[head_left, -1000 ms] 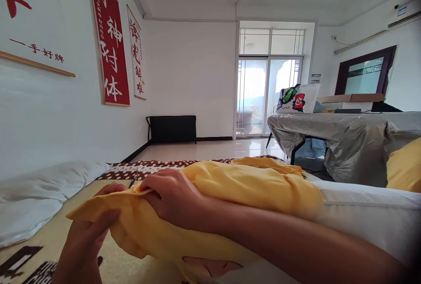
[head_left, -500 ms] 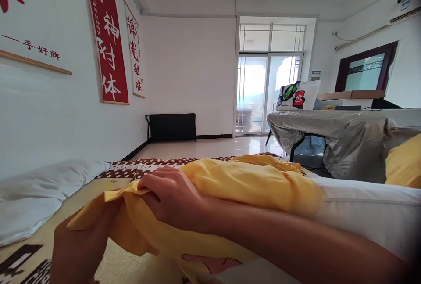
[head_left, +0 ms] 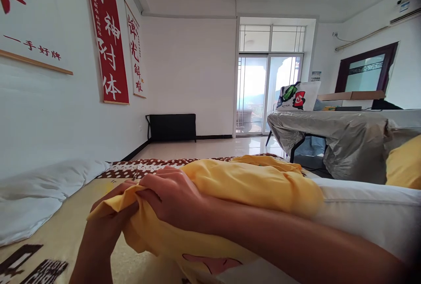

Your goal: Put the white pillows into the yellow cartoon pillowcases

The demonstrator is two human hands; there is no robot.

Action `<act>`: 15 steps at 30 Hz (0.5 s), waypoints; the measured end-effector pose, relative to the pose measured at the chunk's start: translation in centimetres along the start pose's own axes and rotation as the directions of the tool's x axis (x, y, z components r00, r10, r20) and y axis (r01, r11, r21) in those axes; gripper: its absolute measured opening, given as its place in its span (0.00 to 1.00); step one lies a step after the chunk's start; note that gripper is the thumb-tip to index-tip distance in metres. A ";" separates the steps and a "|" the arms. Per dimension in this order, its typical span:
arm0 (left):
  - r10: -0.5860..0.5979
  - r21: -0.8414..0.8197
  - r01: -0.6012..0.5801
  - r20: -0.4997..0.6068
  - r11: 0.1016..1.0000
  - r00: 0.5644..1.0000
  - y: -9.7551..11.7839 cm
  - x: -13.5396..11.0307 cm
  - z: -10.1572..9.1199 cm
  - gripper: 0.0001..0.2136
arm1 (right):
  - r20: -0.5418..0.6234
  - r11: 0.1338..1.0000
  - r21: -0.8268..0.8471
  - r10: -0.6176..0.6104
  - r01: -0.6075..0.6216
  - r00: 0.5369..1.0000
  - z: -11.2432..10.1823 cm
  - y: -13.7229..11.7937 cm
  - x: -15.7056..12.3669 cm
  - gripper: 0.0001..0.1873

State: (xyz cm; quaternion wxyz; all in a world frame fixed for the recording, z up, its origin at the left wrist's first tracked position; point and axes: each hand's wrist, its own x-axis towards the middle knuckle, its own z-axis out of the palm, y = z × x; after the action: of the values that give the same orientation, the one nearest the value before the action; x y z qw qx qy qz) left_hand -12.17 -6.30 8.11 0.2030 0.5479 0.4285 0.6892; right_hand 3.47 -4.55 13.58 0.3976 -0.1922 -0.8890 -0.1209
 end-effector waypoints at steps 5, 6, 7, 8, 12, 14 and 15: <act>0.160 0.020 -0.161 0.023 0.987 0.987 0.3 -0.2 0.0 0.10 | 0.103 0.977 -0.198 -0.061 0.081 0.993 -1.0 0.0 0.1 0.13; 0.151 0.033 -0.151 -0.006 0.988 0.989 0.4 -0.2 0.0 0.11 | 0.135 0.962 -0.256 -0.065 0.098 0.989 -1.4 0.1 0.1 0.12; 0.129 0.046 -0.127 -0.038 0.991 0.991 0.5 -0.1 0.0 0.11 | 0.167 0.945 -0.307 -0.066 0.115 0.984 -1.9 0.2 0.0 0.11; 0.101 0.052 -0.097 -0.070 0.994 0.992 0.5 -0.1 0.1 0.12 | 0.198 0.928 -0.348 -0.064 0.131 0.978 -2.3 0.3 -0.1 0.10; 0.054 -0.025 -0.058 -0.132 0.998 0.990 0.2 0.3 0.1 0.14 | 0.307 0.877 -0.459 0.005 0.144 0.952 -4.4 1.0 -0.3 0.07; 0.073 -0.074 -0.084 -0.141 0.994 0.987 -0.2 0.3 0.1 0.13 | 0.369 0.864 -0.486 0.068 0.130 0.927 -5.7 1.1 -0.2 0.08; 0.083 -0.075 -0.094 -0.144 0.993 0.986 -0.4 0.2 0.1 0.13 | 0.400 0.863 -0.489 0.090 0.129 0.912 -6.4 1.1 0.0 0.08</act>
State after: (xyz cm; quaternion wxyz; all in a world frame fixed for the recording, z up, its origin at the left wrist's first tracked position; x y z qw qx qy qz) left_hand -12.21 -5.88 7.95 0.1637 0.5077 0.3887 0.7512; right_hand 8.21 -5.90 17.82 0.1370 -0.3013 -0.8912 -0.3103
